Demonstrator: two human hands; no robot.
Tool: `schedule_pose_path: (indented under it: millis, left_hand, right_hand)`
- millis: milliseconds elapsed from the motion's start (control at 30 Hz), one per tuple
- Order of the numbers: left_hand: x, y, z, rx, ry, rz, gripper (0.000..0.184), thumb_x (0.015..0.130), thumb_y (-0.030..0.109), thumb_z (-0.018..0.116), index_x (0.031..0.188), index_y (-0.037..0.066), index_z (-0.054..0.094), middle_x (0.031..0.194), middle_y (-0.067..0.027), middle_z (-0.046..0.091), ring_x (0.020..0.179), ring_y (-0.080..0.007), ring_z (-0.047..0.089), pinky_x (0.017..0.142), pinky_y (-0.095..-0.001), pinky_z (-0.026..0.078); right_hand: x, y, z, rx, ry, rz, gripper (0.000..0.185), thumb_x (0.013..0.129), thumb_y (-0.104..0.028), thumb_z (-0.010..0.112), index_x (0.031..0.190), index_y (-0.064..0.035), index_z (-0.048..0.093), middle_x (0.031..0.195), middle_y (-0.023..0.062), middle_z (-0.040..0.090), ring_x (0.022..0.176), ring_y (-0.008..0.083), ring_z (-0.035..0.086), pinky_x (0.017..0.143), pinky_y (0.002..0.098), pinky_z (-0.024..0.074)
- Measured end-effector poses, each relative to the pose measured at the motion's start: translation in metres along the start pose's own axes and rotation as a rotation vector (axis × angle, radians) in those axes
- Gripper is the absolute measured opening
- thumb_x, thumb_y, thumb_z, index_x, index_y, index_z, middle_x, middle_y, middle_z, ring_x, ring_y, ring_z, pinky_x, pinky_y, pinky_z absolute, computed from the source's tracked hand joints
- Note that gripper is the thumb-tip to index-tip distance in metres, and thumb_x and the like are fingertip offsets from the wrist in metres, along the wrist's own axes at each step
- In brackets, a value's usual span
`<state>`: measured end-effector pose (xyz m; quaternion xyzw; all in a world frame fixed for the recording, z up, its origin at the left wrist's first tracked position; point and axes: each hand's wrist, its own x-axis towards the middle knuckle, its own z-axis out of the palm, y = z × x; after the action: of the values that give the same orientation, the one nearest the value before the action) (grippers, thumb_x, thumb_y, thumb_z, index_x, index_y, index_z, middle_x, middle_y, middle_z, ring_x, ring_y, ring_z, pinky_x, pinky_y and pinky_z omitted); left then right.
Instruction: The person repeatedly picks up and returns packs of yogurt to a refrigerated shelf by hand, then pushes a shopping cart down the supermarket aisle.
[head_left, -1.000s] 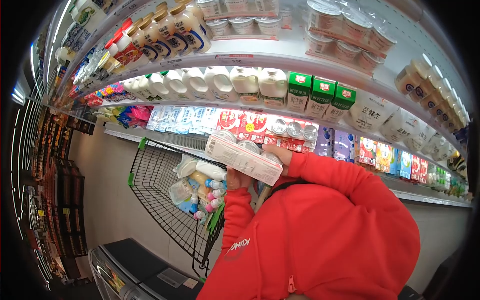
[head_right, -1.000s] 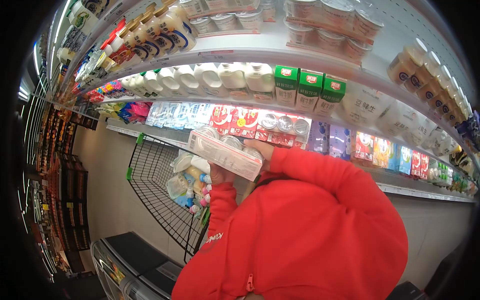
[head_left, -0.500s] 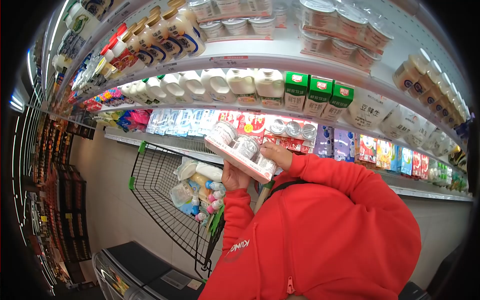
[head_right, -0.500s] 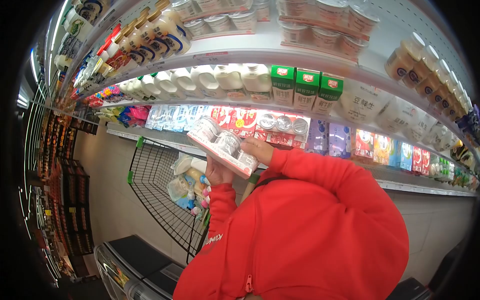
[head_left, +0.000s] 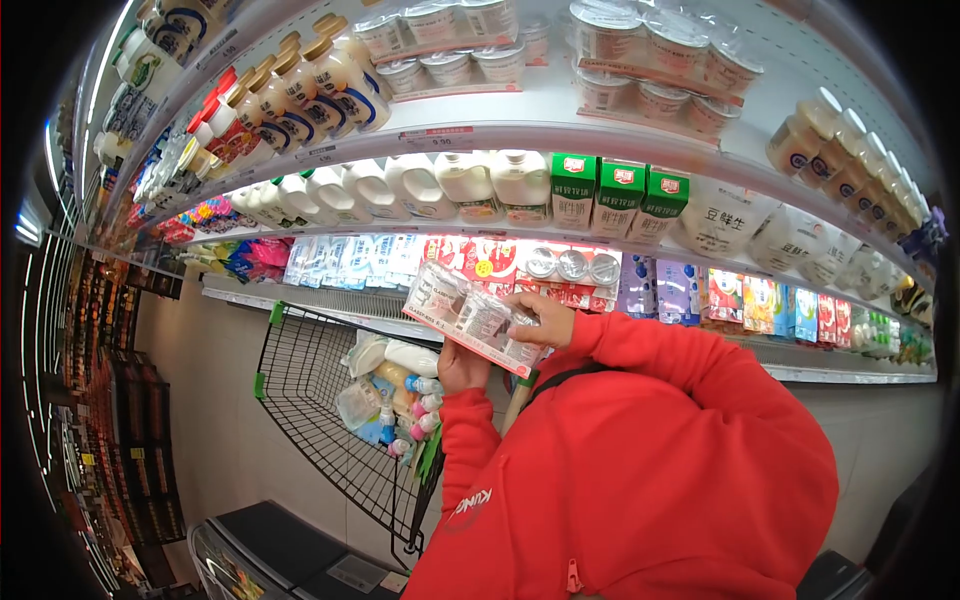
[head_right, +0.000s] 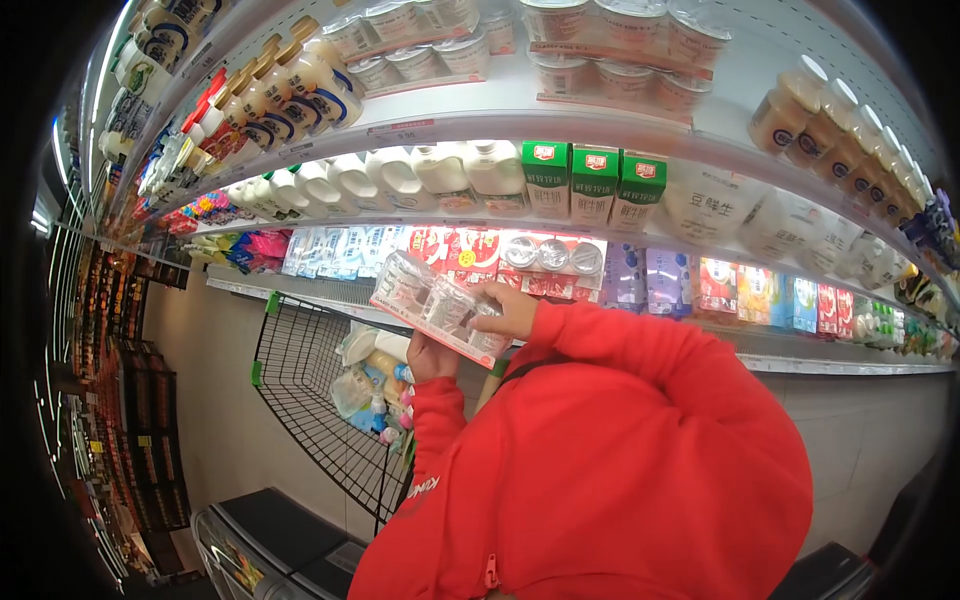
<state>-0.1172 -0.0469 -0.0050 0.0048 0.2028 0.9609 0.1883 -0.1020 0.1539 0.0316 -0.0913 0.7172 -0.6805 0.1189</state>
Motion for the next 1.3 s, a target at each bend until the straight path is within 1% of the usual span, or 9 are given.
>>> schedule_pose_path:
  millis: [100, 200, 300, 533, 700, 867, 1100, 1167, 1300]
  left_hand:
    - [0.006, -0.004, -0.012, -0.004, 0.081, -0.014, 0.044, 0.099, 0.027, 0.037, 0.136, 0.003, 0.039, 0.141, -0.0128, 0.042, 0.126, -0.0279, 0.044, 0.106, -0.0449, 0.036]
    - [0.010, -0.002, -0.016, 0.056, 0.124, 0.004, 0.046, 0.099, 0.029, 0.036, 0.136, 0.001, 0.038, 0.140, -0.0157, 0.042, 0.127, -0.0282, 0.044, 0.106, -0.0430, 0.037]
    - [0.009, 0.003, -0.006, 0.077, 0.188, 0.001, 0.054, 0.100, 0.039, 0.034, 0.135, -0.001, 0.038, 0.138, -0.0193, 0.043, 0.124, -0.0298, 0.047, 0.104, -0.0419, 0.039]
    - [0.013, 0.002, -0.012, -0.013, 0.174, -0.046, 0.061, 0.098, 0.048, 0.032, 0.130, -0.003, 0.045, 0.130, -0.0221, 0.051, 0.115, -0.0304, 0.054, 0.099, -0.0425, 0.045]
    - [0.012, 0.000, -0.012, 0.006, 0.165, -0.054, 0.060, 0.098, 0.049, 0.034, 0.125, -0.003, 0.049, 0.124, -0.0203, 0.056, 0.110, -0.0281, 0.057, 0.097, -0.0400, 0.046]
    - [0.010, 0.002, -0.010, 0.037, 0.180, -0.052, 0.058, 0.098, 0.048, 0.035, 0.124, -0.002, 0.050, 0.123, -0.0198, 0.057, 0.109, -0.0274, 0.058, 0.096, -0.0393, 0.046]
    - [0.010, 0.002, -0.010, 0.025, 0.175, -0.038, 0.055, 0.098, 0.046, 0.036, 0.123, -0.001, 0.050, 0.121, -0.0188, 0.058, 0.105, -0.0260, 0.059, 0.093, -0.0389, 0.048]
    - [0.011, 0.001, -0.008, 0.023, 0.202, -0.013, 0.053, 0.098, 0.044, 0.037, 0.123, 0.000, 0.051, 0.121, -0.0177, 0.058, 0.104, -0.0256, 0.059, 0.092, -0.0395, 0.048]
    - [0.011, 0.000, -0.009, -0.021, 0.191, -0.008, 0.050, 0.097, 0.041, 0.040, 0.123, 0.000, 0.051, 0.121, -0.0167, 0.059, 0.102, -0.0250, 0.059, 0.090, -0.0397, 0.048]
  right_hand:
    - [0.002, -0.002, -0.022, -0.368, 0.075, -0.093, 0.060, 0.073, -0.027, 0.071, 0.124, -0.0022, 0.052, 0.106, 0.0157, 0.053, 0.103, 0.0271, 0.052, 0.091, 0.0348, 0.0413]
    - [0.001, -0.013, -0.057, -0.757, 0.207, -0.346, 0.060, 0.068, -0.024, 0.071, 0.121, -0.0034, 0.054, 0.102, 0.0167, 0.052, 0.098, 0.0317, 0.051, 0.087, 0.0376, 0.0428]
    - [-0.001, 0.004, -0.098, -0.972, 0.297, -0.372, 0.061, 0.063, -0.022, 0.070, 0.119, -0.0041, 0.055, 0.101, 0.0164, 0.052, 0.096, 0.0334, 0.050, 0.083, 0.0393, 0.0433]
    - [-0.013, 0.059, -0.157, -1.212, 0.317, -0.219, 0.058, 0.063, -0.030, 0.072, 0.116, -0.0088, 0.059, 0.102, 0.0124, 0.053, 0.100, 0.0322, 0.051, 0.087, 0.0414, 0.0443]
    - [-0.011, 0.100, -0.164, -1.170, 0.407, -0.207, 0.059, 0.068, -0.033, 0.072, 0.119, -0.0095, 0.056, 0.117, 0.0134, 0.052, 0.110, 0.0335, 0.048, 0.093, 0.0453, 0.0423]
    - [-0.014, 0.105, -0.152, -1.337, 0.477, -0.177, 0.064, 0.067, -0.028, 0.073, 0.125, -0.0111, 0.051, 0.115, 0.0118, 0.051, 0.109, 0.0324, 0.049, 0.092, 0.0432, 0.0416]
    - [-0.011, 0.042, -0.117, -1.288, 0.520, -0.339, 0.072, 0.067, -0.023, 0.075, 0.129, -0.0034, 0.045, 0.122, 0.0166, 0.047, 0.114, 0.0352, 0.046, 0.098, 0.0439, 0.0385]
    - [0.009, -0.024, -0.099, -1.054, 0.493, -0.544, 0.068, 0.072, -0.026, 0.072, 0.130, -0.0049, 0.044, 0.124, 0.0150, 0.048, 0.116, 0.0338, 0.047, 0.098, 0.0434, 0.0394]
    - [0.051, -0.197, -0.089, -1.115, 0.590, -0.979, 0.051, 0.078, -0.019, 0.067, 0.123, -0.0023, 0.050, 0.116, 0.0169, 0.053, 0.111, 0.0341, 0.051, 0.096, 0.0415, 0.0410]
